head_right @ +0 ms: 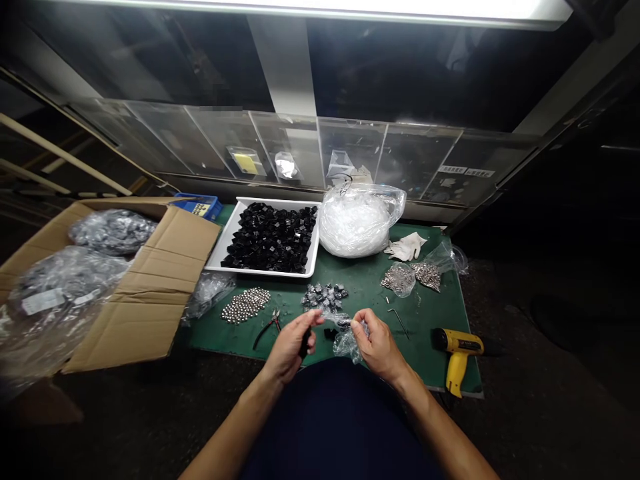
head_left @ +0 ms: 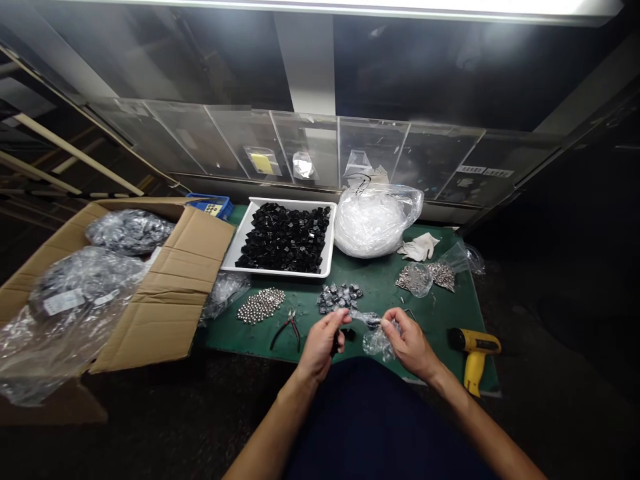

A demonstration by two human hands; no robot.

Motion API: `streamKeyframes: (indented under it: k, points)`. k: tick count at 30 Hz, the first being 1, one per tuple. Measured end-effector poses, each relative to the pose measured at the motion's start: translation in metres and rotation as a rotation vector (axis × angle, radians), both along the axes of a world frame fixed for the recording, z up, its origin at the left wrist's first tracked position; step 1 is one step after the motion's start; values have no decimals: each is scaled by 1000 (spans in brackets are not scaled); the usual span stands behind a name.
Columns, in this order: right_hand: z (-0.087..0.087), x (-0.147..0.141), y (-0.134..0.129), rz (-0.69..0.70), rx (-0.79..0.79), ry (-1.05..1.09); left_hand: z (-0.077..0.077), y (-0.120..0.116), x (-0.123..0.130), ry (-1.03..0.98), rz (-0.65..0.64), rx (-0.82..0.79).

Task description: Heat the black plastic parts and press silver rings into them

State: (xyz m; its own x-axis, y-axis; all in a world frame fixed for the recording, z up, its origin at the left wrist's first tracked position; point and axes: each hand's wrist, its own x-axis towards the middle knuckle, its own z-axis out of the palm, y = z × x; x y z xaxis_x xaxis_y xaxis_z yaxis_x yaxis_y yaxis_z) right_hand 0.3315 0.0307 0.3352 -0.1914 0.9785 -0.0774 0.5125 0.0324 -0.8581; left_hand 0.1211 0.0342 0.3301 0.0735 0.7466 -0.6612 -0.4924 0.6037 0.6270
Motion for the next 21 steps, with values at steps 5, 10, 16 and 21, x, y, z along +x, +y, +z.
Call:
streamKeyframes:
  k: [5,10,16,21]
  points:
    - [3,-5,1,87,-44,33,-11,-5,14,72,-273,87]
    - [8,0,0,69,-62,44,-21,3,6,110,-177,19]
    - [7,8,4,6,-122,86,-34,6,-7,71,-32,-29]
    - [3,-4,6,19,-220,199,-52,2,19,-202,-211,-133]
